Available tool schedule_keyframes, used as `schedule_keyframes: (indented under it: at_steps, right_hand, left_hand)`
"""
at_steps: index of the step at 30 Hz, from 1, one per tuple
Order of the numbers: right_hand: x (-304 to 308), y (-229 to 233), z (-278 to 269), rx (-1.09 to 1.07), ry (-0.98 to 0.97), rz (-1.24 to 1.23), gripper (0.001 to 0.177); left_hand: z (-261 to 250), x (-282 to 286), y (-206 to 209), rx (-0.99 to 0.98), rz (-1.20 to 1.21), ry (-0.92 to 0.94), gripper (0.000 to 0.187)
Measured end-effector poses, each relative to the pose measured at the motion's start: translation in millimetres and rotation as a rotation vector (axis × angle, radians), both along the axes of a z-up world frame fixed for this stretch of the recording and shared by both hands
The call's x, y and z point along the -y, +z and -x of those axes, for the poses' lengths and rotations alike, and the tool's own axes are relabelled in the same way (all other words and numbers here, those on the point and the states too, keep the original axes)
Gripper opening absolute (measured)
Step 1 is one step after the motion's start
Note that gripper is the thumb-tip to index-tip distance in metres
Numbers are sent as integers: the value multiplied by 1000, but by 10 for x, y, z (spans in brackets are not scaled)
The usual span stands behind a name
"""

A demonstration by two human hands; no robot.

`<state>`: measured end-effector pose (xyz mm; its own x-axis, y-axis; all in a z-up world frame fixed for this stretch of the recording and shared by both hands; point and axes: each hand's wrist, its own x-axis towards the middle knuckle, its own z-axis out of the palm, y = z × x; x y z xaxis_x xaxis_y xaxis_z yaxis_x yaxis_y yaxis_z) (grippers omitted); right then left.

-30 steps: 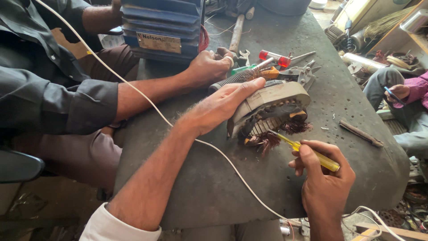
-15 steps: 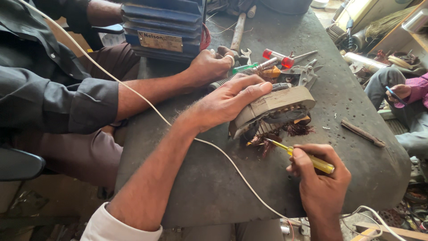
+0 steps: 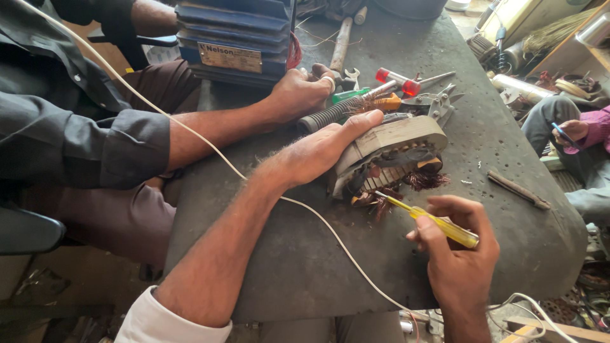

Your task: The person uses a yellow-handled screwdriver to scrape and adjust copper windings inside a disassembled motor stator. A second person works on a separate motor component nearby. The camera wearer continues to manipulate the windings throughout the clip.

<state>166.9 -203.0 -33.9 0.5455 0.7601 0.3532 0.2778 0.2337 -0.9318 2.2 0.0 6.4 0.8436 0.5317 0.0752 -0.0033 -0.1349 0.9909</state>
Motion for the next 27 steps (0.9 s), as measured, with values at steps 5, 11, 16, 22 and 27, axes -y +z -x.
schedule_keyframes:
  at_steps: [5,11,16,22,27]
  right_hand:
    - [10,21,35,47,-72,159,18]
    - [54,17,42,229,-59,168,17]
    - [87,-24,-27,317,-20,177,13]
    - [108,-100,-124,252,26,119,11]
    - [120,-163,-147,123,85,46,11]
  left_hand:
    - [-7,-12,-30,17,50,36,76]
    - [3,-62,-95,182,-237,-94,78]
    - [35,-60,-67,-11,-33,-73,76]
    - [44,-11,34,49,-48,-84,72]
    - [69,-6,31,-37,-86,-71,76]
